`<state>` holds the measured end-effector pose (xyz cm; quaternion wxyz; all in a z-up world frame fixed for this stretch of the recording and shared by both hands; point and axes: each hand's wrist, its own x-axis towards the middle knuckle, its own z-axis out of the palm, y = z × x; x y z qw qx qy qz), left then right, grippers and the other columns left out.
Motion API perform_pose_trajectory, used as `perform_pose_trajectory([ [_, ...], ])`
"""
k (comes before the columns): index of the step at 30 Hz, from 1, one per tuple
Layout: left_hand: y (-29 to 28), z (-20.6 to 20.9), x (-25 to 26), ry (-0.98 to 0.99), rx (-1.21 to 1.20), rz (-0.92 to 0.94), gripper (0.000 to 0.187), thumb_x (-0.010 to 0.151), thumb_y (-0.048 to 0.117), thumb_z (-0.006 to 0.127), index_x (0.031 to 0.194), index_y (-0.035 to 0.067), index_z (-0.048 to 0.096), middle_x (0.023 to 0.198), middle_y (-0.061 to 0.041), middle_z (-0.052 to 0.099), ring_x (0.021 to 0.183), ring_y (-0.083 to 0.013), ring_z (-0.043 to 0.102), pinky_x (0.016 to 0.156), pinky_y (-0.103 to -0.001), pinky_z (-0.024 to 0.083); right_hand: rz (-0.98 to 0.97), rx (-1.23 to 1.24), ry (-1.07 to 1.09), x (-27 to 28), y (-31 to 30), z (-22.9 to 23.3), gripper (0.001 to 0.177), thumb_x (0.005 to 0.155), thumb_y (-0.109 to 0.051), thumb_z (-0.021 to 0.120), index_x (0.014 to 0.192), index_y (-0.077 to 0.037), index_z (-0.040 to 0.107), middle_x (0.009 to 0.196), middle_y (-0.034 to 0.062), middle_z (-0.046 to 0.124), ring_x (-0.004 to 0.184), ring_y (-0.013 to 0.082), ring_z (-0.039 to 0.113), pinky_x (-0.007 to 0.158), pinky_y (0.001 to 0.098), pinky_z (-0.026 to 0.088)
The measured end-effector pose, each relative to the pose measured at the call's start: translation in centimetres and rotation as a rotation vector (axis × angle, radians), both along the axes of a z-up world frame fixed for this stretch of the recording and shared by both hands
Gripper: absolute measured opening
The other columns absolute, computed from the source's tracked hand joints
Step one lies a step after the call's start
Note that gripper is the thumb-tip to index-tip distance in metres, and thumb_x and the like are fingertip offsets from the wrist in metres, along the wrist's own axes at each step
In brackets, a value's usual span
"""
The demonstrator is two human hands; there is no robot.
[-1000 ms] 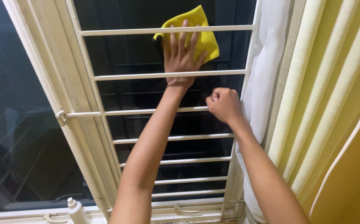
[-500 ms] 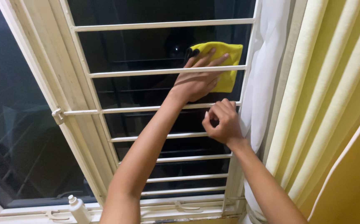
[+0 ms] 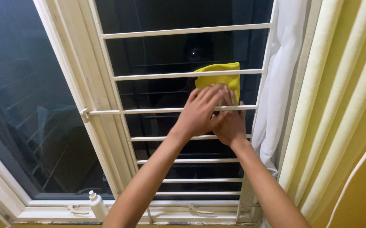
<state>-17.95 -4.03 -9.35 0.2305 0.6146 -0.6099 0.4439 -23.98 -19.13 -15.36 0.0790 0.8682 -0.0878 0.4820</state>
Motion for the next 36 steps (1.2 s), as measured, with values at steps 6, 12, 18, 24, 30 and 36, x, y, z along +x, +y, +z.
perform_pose_trajectory([
  [6,1.8,-7.4,0.6,0.145,0.140,0.117,0.045,0.095,0.013,0.054,0.140,0.007,0.055,0.148,-0.010,0.057,0.144,-0.0253,0.050,0.125,-0.045,0.038,0.036,0.023,0.036,-0.3,0.0,-2.0,0.078,0.090,-0.023,0.047,0.162,-0.008,0.024,0.170,0.0087,0.020,0.156,0.0232,0.018,0.122,0.0523,0.011],
  [12,-2.0,-6.5,3.5,-0.012,-0.040,0.353,0.071,0.098,0.021,0.054,0.163,0.005,0.029,0.170,-0.018,0.026,0.158,-0.0348,0.019,0.129,-0.048,0.019,0.058,-0.071,0.165,0.4,0.1,-1.7,0.068,0.090,-0.017,0.051,0.156,-0.009,0.036,0.166,0.0085,0.032,0.155,0.0199,0.025,0.120,0.0597,0.016],
  [18,-1.4,-5.6,5.4,0.216,-0.105,0.439,0.093,0.097,0.052,0.056,0.162,0.006,0.008,0.170,-0.018,0.002,0.157,-0.0423,0.000,0.128,-0.054,0.009,0.142,0.014,0.244,0.3,1.4,0.3,0.076,0.087,-0.015,0.054,0.159,-0.016,0.030,0.164,0.0053,0.033,0.150,0.0223,0.031,0.111,0.0687,0.020],
  [24,0.3,-5.8,9.4,0.356,-0.536,0.480,0.119,0.087,0.075,0.056,0.160,0.000,-0.001,0.166,-0.026,-0.009,0.152,-0.0505,-0.009,0.122,-0.067,0.005,0.234,0.009,0.220,0.7,2.4,-0.2,0.084,0.085,-0.020,0.057,0.161,-0.017,0.021,0.167,-0.0012,0.022,0.149,0.0225,0.027,0.111,0.0600,0.021],
  [30,2.0,-4.7,13.7,0.342,-0.677,0.656,0.106,0.094,0.080,0.043,0.162,0.010,0.005,0.167,-0.017,0.011,0.158,-0.0427,0.011,0.129,-0.064,0.015,0.249,0.026,0.145,1.4,1.9,-0.4,0.082,0.084,-0.027,0.061,0.156,-0.011,0.025,0.165,0.0030,0.022,0.145,0.0264,0.028,0.114,0.0560,0.017],
  [36,1.7,-5.7,14.0,0.699,-0.814,0.614,0.102,0.101,0.073,0.032,0.164,0.004,-0.008,0.171,-0.024,-0.003,0.158,-0.0475,-0.005,0.128,-0.065,0.004,0.186,-0.024,0.207,1.1,2.8,-0.2,0.061,0.087,-0.025,0.061,0.146,-0.017,0.049,0.163,0.0014,0.029,0.138,0.0297,0.034,0.109,0.0544,0.023],
])
